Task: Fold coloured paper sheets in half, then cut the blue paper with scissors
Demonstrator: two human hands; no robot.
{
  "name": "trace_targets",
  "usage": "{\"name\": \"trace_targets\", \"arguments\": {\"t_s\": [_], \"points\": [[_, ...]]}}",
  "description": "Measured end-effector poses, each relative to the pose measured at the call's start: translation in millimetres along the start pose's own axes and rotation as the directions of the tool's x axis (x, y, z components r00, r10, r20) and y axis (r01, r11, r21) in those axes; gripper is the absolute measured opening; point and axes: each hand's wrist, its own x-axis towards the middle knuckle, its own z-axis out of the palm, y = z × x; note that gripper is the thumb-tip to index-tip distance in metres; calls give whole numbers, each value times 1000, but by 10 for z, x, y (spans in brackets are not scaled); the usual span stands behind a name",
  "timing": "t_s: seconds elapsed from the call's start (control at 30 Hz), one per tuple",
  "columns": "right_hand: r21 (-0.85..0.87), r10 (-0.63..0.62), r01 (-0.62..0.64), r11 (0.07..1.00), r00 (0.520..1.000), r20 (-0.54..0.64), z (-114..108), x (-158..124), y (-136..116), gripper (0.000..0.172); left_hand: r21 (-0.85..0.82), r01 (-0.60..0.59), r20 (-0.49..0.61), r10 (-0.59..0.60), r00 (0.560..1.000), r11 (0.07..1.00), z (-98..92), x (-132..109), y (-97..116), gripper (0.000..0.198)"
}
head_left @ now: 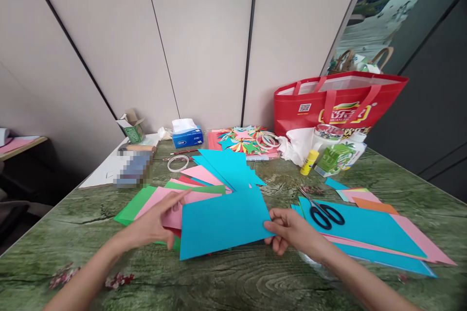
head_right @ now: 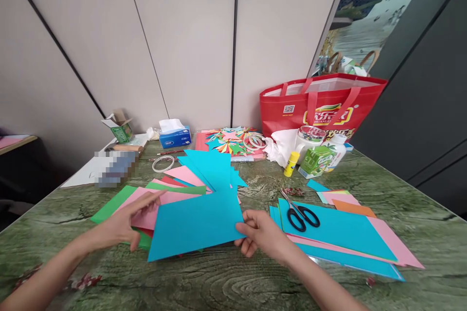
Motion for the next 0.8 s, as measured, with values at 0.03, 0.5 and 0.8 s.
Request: {"name": "trace_targets", "arguments": {"t_s": [0.03,0.5,0.8], "points": [[18,-21,21,1000,1000,-3,-2,10,-30,47,-18,-27,-109,25,994,999,-36,17,11,79],[121,-115,107,987,992,56,649,765,-108,46,352,-215,-577,392,716,911,390,442,378,17],[-883,-552,59,466,799,-238,402,737,-263,26,-164,-59,-430,-18,903,985,621,788,463,29]]}}
